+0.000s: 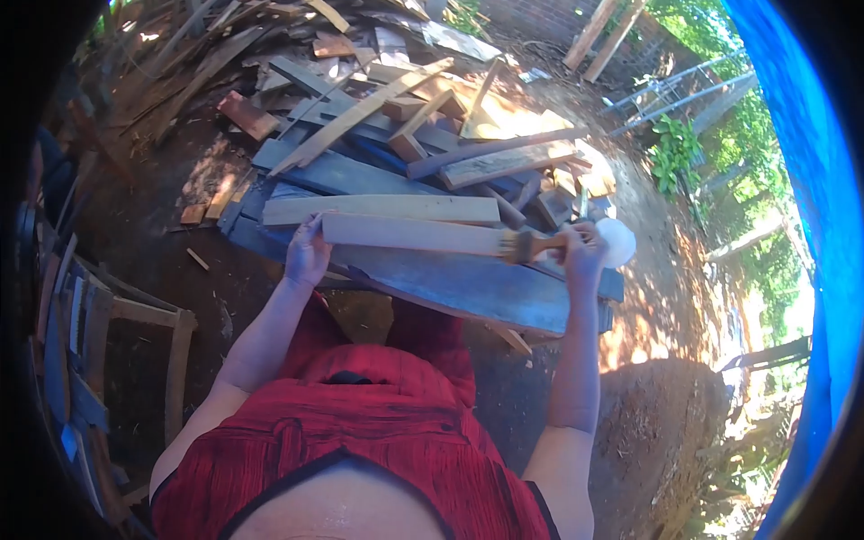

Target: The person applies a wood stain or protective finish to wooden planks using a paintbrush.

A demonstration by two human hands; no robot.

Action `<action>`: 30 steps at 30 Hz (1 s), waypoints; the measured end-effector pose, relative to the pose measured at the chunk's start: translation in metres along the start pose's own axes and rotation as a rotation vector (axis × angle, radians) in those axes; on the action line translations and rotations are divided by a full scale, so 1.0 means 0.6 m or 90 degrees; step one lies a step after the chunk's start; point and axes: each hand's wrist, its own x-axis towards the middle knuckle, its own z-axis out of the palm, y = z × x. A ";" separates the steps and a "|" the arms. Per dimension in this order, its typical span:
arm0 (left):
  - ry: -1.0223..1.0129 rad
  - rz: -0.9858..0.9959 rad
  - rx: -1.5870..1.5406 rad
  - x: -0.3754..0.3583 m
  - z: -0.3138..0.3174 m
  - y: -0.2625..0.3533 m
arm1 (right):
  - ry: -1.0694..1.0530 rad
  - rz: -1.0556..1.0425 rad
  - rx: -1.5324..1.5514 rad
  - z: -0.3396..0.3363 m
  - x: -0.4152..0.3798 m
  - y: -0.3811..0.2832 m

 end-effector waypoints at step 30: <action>-0.044 -0.001 -0.035 0.012 -0.084 -0.029 | -0.406 -0.124 0.178 0.424 -0.145 -0.172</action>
